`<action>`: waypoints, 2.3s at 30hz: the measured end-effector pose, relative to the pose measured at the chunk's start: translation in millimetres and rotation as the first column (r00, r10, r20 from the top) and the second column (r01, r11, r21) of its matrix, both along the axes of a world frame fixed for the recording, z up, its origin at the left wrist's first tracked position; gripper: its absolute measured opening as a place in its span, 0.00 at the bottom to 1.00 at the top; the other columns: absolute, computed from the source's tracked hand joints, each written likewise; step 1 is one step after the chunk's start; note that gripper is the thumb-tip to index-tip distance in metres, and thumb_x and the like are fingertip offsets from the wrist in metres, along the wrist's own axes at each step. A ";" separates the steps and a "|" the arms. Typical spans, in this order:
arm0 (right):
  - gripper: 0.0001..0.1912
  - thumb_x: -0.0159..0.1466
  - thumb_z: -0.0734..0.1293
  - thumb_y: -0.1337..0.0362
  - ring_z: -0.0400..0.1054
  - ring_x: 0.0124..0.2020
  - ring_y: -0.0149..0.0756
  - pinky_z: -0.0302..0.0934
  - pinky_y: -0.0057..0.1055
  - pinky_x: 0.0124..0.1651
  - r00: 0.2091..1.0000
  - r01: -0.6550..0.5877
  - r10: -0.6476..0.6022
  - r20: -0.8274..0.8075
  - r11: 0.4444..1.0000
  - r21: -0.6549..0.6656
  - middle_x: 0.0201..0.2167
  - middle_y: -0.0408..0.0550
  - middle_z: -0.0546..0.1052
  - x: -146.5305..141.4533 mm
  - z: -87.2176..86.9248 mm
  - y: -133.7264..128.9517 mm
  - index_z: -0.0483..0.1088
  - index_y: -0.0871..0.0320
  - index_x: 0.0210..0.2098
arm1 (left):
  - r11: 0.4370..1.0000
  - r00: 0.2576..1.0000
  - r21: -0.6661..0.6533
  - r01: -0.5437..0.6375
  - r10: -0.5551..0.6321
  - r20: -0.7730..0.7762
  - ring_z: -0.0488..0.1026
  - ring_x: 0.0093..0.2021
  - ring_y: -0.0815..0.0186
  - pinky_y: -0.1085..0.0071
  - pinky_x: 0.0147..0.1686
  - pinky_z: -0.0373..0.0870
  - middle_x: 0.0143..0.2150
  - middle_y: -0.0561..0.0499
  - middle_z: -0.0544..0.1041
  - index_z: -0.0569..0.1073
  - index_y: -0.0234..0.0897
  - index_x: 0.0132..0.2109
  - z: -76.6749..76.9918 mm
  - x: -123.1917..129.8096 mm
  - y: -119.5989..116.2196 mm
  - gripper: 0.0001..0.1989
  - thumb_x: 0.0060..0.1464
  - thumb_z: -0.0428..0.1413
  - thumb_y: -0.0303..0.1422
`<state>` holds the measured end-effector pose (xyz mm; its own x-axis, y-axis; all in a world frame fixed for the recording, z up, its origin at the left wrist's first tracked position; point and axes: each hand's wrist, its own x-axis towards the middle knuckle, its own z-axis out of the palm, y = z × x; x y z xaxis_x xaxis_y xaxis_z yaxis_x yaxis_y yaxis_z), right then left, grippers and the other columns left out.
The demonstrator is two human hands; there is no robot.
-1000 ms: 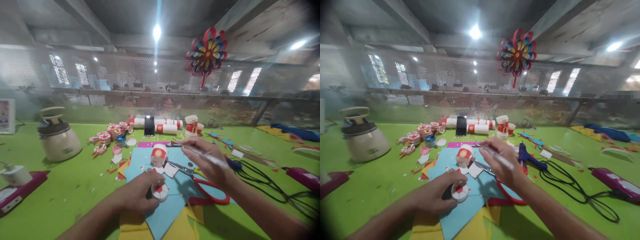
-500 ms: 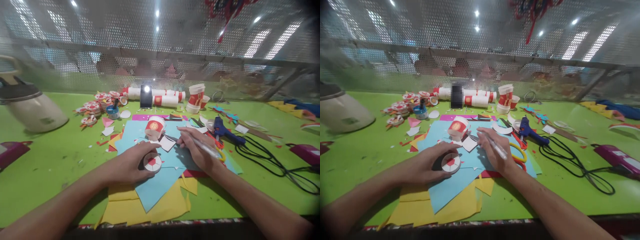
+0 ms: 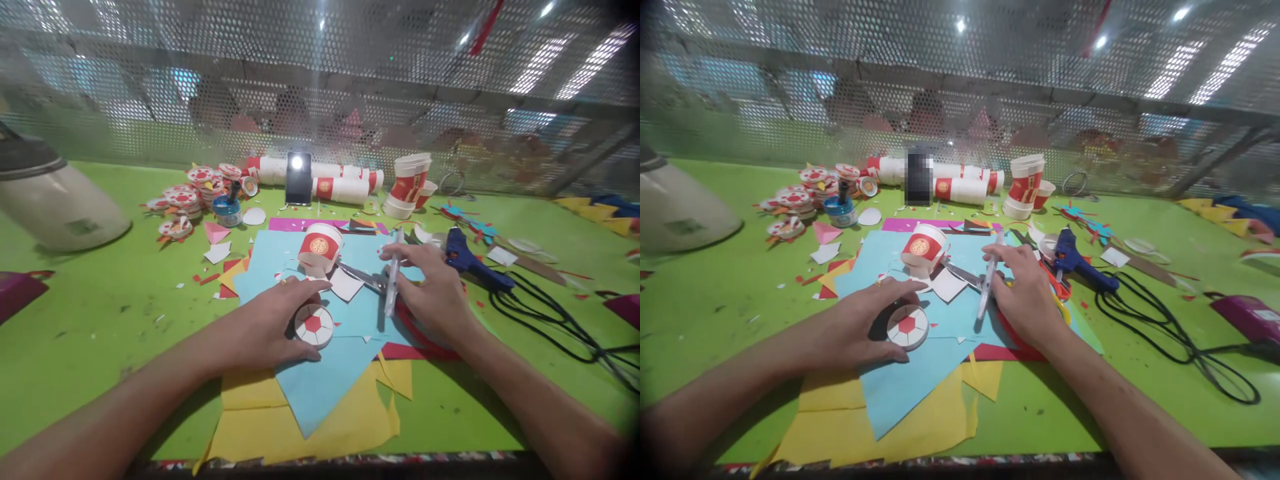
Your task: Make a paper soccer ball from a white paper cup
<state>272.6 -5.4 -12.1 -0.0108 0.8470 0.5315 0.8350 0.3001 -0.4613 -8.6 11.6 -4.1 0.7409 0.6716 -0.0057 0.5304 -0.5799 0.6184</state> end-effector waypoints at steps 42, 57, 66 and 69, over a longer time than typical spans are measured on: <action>0.13 0.69 0.67 0.61 0.75 0.36 0.35 0.71 0.38 0.42 0.980 -0.008 0.048 0.194 0.980 -0.200 0.39 0.47 0.79 15.8 9.6 74.6 0.73 0.59 0.51 | 0.982 1.000 0.189 0.020 -0.024 0.018 0.67 0.60 0.47 0.53 0.58 0.67 0.58 0.41 0.71 0.63 0.41 0.65 -6.9 13.4 -12.2 0.41 0.48 0.69 0.44; 0.13 0.64 0.67 0.55 0.62 0.17 0.30 0.60 0.27 0.21 0.979 -0.051 0.071 -0.193 0.993 0.104 0.17 0.40 0.72 -3.1 37.9 24.6 0.78 0.56 0.31 | 0.965 0.997 0.253 0.069 -0.078 0.025 0.71 0.51 0.52 0.56 0.52 0.71 0.49 0.42 0.73 0.70 0.39 0.58 0.5 9.3 -12.1 0.24 0.55 0.59 0.37; 0.12 0.63 0.67 0.55 0.66 0.19 0.31 0.66 0.28 0.23 0.966 -0.094 0.118 -0.232 0.989 0.111 0.19 0.41 0.73 -13.7 35.7 15.7 0.77 0.56 0.32 | 0.934 0.981 0.309 -0.181 0.192 -0.004 0.71 0.54 0.58 0.64 0.55 0.69 0.55 0.46 0.73 0.73 0.42 0.56 45.6 -19.1 2.9 0.24 0.56 0.60 0.45; 0.12 0.64 0.68 0.55 0.65 0.18 0.30 0.63 0.28 0.22 0.965 -0.121 0.140 -0.222 0.988 0.099 0.19 0.41 0.73 -12.6 32.1 17.2 0.77 0.56 0.31 | 0.863 0.910 0.352 -0.363 0.409 -0.063 0.73 0.50 0.57 0.61 0.52 0.69 0.51 0.43 0.76 0.76 0.34 0.48 66.8 -55.7 21.3 0.13 0.63 0.54 0.36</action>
